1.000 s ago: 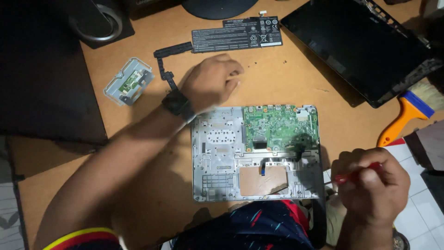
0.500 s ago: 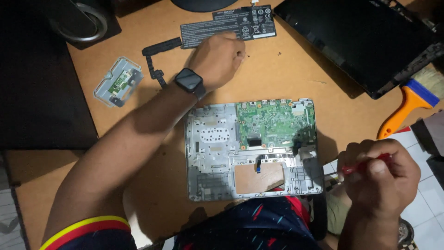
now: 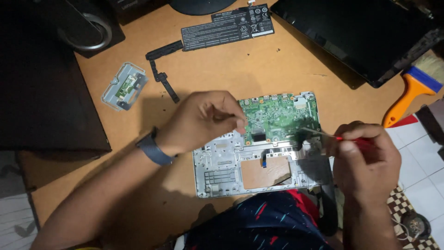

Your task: Reconnecting internal ribbon cables and components to a laptop motherboard during a repair process.

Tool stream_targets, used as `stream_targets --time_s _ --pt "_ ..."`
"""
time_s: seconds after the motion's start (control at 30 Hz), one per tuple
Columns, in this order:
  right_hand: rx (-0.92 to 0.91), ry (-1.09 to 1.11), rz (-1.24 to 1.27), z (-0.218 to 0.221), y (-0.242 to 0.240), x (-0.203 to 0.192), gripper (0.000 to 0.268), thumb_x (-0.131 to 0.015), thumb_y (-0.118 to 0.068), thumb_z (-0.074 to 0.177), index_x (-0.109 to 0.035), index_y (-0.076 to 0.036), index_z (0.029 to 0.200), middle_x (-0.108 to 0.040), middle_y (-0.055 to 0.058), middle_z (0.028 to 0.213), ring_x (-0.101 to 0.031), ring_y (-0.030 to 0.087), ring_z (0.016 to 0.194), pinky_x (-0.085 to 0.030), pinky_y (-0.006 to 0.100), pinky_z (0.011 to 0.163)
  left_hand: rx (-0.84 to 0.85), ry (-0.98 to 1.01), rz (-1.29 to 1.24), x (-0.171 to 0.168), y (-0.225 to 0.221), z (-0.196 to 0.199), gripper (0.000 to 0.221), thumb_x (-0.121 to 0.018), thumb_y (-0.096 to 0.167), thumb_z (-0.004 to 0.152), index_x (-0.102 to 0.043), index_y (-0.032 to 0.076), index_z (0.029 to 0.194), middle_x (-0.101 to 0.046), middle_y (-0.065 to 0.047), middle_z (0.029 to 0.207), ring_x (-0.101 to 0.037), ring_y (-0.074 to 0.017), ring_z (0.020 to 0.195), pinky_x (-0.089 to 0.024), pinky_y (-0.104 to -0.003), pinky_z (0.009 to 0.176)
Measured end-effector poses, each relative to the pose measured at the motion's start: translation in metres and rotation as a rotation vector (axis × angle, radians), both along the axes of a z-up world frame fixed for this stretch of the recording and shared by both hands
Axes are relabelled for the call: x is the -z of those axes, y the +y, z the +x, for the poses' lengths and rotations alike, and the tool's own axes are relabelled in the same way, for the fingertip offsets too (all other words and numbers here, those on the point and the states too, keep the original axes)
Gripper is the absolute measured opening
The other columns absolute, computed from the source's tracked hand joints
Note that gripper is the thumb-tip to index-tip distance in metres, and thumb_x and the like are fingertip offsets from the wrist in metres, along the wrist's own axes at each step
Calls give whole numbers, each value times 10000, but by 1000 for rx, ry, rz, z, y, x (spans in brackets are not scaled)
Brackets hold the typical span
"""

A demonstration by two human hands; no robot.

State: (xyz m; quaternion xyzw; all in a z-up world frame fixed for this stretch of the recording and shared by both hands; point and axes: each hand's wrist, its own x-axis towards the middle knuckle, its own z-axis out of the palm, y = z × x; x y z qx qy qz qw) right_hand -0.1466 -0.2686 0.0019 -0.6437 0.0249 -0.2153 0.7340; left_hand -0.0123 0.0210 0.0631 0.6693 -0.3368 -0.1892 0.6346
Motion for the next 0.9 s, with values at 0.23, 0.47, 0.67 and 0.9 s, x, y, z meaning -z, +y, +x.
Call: stream_targets --time_s 0.23,0.47,0.67,0.9 --pt "-106 -196 -538 -5 33 -19 105 -622 -65 949 -567 18 983 -644 113 835 -641 196 740 -539 296 712 88 234 -294 20 -6 -32 97 -688 18 994 -675 74 1071 -737 -87 970 -749 -176 906 -664 -298 863" --pt "-58 -226 -554 -7 59 -26 101 -589 -34 971 -560 58 999 -638 184 853 -654 268 778 -541 332 768 23 233 -315 19 -1 -43 101 -674 66 1006 -674 57 1106 -726 -116 1029 -766 -239 993 -662 -345 934" --pt "-10 -191 -579 -13 61 -27 118 -582 -51 983 -559 64 997 -635 201 853 -673 284 775 -548 331 750 -15 257 -198 13 -5 -47 103 -694 88 971 -691 56 1069 -760 -115 1013 -778 -212 975 -649 -310 908" --pt "-14 -157 -518 -13 62 -29 118 -571 -46 993 -536 66 1005 -611 192 807 -674 252 703 -566 295 671 -51 213 -166 14 -9 -49 95 -712 113 960 -703 82 1049 -768 -90 1004 -785 -191 957 -654 -295 898"
